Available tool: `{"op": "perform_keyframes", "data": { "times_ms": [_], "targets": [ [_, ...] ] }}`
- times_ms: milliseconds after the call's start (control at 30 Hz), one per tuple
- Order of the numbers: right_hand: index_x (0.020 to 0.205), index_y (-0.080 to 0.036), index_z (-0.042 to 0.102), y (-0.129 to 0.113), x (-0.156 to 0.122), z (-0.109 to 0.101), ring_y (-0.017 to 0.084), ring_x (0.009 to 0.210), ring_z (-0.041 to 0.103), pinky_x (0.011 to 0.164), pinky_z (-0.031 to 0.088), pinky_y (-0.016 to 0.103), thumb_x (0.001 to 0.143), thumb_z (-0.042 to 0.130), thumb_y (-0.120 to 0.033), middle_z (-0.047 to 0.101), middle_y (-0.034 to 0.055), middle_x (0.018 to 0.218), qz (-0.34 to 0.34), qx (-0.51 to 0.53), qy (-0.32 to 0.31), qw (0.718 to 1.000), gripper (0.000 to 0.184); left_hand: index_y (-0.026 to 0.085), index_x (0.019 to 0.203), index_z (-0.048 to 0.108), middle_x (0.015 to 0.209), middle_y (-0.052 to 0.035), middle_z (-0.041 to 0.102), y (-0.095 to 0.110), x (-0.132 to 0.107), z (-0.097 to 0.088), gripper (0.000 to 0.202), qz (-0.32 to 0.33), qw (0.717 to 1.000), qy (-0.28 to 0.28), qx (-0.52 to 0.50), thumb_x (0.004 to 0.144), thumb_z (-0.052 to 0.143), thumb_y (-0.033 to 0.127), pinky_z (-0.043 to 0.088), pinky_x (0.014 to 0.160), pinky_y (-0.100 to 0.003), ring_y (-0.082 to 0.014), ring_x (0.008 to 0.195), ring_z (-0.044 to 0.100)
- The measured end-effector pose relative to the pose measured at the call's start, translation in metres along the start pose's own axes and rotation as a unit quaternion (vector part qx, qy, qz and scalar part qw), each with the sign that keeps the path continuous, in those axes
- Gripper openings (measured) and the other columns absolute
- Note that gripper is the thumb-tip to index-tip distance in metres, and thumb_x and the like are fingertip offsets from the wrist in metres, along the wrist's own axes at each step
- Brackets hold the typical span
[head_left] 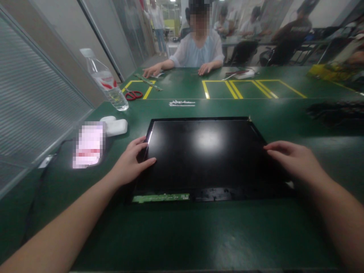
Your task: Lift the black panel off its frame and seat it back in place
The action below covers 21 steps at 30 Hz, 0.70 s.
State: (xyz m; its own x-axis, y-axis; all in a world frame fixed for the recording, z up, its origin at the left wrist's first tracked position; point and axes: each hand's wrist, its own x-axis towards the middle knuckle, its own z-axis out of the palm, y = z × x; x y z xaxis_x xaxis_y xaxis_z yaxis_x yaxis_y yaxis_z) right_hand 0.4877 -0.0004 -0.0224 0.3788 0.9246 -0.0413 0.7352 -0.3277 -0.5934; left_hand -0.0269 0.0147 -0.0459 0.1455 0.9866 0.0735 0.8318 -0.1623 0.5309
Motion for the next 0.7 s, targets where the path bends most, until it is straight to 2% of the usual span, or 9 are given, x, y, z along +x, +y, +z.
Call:
{"op": "perform_keyframes", "data": {
  "times_ms": [333,700],
  "targets": [
    [0.096,-0.025,0.083,-0.0003,-0.0015,0.0010,0.032,0.073,0.068,0.061,0.048,0.042,0.062,0.064,-0.062,0.079,0.0107,0.086,0.001,0.002,-0.003,1.000,0.053,0.019,0.135,0.069,0.168,-0.0192,0.050,-0.0007,0.0004,-0.0002,0.065,0.001,1.000,0.007,0.002,0.086,0.073,0.062,0.038,0.130,-0.061,-0.0439,0.157,0.049],
    [0.093,-0.025,0.083,-0.0004,-0.0008,0.0006,0.032,0.075,0.068,0.062,0.048,0.042,0.061,0.065,-0.059,0.078,0.0102,0.085,0.005,0.008,0.003,1.000,0.050,0.018,0.136,0.069,0.169,-0.0196,0.049,0.0013,0.0012,0.0014,0.067,-0.009,1.000,0.005,0.001,0.086,0.071,0.062,0.035,0.132,-0.058,-0.0425,0.158,0.047]
  ]
}}
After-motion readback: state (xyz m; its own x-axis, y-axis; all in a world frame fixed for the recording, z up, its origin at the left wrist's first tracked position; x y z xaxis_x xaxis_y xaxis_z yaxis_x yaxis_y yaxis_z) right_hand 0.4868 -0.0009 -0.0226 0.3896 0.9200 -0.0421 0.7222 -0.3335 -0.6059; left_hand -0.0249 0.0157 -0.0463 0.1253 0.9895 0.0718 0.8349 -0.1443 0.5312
